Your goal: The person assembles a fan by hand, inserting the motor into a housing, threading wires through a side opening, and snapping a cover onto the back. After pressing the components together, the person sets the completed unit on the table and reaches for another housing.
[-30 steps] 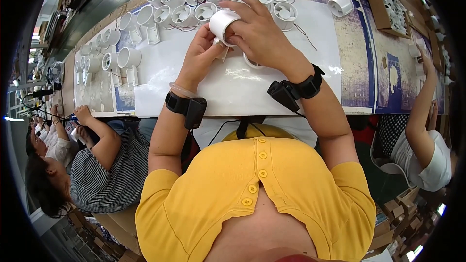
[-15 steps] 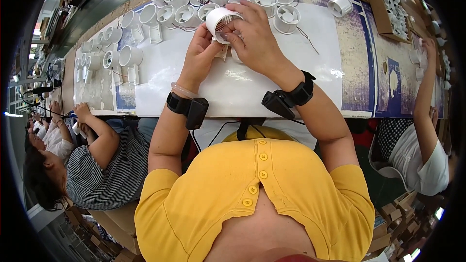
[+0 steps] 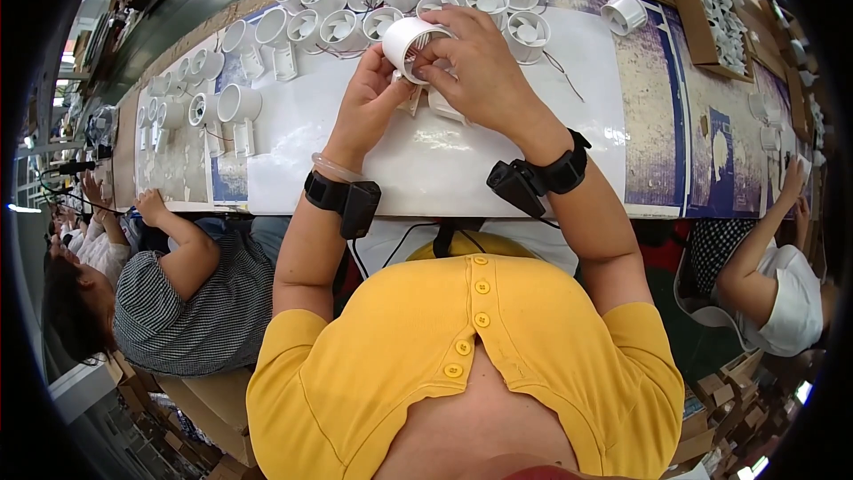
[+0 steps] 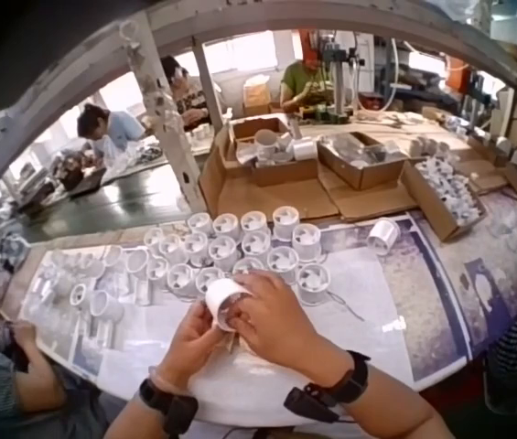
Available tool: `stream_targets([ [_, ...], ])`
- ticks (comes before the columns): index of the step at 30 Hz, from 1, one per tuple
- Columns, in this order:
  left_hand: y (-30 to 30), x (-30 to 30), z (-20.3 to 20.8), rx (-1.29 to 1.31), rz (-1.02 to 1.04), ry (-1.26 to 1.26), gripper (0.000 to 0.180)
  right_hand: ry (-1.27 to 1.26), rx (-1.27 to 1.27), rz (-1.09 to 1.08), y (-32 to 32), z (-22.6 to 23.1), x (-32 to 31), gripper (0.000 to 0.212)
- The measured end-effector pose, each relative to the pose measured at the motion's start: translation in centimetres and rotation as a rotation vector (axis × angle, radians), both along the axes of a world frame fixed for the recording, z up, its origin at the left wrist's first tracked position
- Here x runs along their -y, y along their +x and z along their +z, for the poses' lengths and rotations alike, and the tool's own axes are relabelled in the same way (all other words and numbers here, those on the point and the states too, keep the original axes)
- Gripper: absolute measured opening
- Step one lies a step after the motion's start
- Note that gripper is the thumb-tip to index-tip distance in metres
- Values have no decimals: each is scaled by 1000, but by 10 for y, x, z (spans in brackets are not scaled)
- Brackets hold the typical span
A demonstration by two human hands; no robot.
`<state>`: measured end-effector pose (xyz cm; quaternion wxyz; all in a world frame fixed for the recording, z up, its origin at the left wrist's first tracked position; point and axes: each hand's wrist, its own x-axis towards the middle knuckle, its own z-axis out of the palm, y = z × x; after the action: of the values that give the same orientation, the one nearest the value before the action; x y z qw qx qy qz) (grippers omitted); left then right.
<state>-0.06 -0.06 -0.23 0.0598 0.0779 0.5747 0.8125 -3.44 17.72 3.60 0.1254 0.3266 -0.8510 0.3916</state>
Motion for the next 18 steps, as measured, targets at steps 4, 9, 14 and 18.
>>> stream_targets([
  [4,2,-1,3,-17,-32,-59,46,60,-65,10,-2,0,-3,11],
  [9,0,2,1,18,-28,34,49,-55,-46,12,-1,-8,3,11],
  [14,-1,2,1,29,-46,22,49,-40,-13,42,-2,-7,-1,10],
  [18,0,3,6,39,-42,23,49,7,-105,116,-1,9,-13,11],
])
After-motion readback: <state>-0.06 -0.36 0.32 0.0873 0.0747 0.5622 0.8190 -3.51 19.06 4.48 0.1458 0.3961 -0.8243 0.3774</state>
